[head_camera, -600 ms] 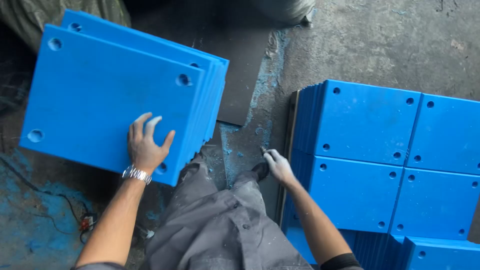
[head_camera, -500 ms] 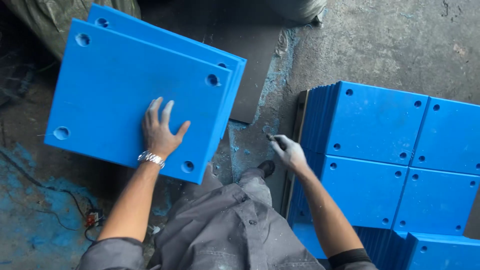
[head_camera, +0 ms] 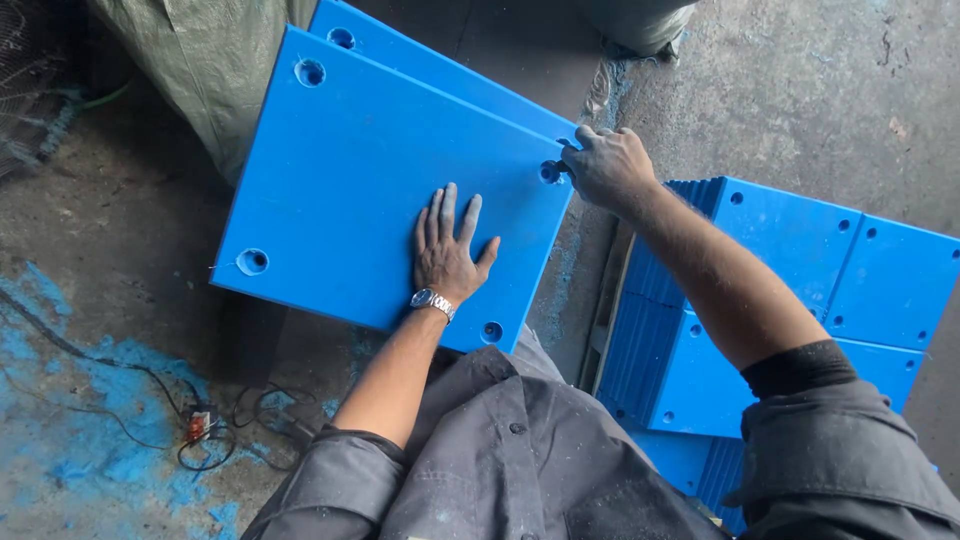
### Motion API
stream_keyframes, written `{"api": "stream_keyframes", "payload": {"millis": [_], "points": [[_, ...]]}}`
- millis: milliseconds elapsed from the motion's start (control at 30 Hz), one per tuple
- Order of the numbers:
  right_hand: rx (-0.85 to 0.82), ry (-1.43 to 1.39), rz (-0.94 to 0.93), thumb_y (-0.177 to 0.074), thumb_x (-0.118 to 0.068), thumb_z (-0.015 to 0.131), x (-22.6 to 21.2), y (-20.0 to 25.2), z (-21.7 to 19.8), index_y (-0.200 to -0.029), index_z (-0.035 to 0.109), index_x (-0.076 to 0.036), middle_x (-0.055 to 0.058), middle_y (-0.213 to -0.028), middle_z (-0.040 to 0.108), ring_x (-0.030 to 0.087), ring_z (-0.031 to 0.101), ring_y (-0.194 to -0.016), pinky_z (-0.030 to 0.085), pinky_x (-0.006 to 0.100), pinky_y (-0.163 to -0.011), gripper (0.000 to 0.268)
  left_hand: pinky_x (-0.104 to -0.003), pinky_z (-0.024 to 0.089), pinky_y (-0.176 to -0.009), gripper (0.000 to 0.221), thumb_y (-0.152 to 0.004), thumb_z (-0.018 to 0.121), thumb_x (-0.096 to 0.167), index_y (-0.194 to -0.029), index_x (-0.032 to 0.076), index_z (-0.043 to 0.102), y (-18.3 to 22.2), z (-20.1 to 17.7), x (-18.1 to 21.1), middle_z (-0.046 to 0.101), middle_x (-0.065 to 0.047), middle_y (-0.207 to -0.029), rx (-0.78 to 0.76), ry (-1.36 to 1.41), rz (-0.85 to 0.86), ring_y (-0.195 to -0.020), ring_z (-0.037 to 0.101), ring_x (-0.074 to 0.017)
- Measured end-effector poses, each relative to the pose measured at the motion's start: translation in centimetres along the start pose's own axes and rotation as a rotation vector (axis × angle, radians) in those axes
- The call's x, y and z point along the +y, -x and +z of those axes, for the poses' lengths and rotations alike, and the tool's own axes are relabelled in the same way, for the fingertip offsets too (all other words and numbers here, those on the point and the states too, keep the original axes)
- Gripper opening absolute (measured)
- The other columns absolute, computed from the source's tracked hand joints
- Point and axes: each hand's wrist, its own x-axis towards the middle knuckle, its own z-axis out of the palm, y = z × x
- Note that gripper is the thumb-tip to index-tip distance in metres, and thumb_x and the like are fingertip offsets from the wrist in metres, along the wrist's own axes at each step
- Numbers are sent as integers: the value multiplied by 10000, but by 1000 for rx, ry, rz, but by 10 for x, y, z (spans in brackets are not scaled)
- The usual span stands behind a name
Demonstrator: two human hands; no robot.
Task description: The person is using a handheld deburring tool to clean the edges and holes of molded blue plastic panels.
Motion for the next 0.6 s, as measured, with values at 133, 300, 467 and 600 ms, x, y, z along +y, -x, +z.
{"api": "stream_keyframes", "payload": {"millis": [133,300,467,600], "points": [[35,142,-92,-1007,-329,600,-1,-18,-11,-1222,697,-230,77,-1175,604,207,632,-1052,521,370,-797,256,-557,232,-1233,707,-998,505,607,-1575,210,409,3,5,-1,296,-187,-1646,-8,0,-11,-1527,279,-356],[-107,231,-131,-1029,-348,576,3,-25,-30,-1233,702,-194,89,-1183,621,204,656,-1032,536,369,-827,285,-563,228,-1236,715,-992,518,619,-1579,225,411,1,9,-2,296,-175,-1649,-4,-21,-9,-1531,273,-344],[-56,293,-189,-999,-322,599,2,-30,-27,-1205,695,-190,91,-1166,612,204,657,-1003,535,374,-809,263,-560,233,-1226,727,-980,525,623,-1580,230,410,0,11,0,299,-171,-1650,-19,-36,-19,-1529,278,-343],[-3,258,-197,-999,-332,604,4,-30,-29,-1160,709,-178,89,-1089,641,167,673,-843,558,322,-663,247,-560,236,-1226,728,-980,522,629,-1582,237,404,2,12,-2,294,-168,-1650,-24,-57,-18,-1528,274,-341]]}}
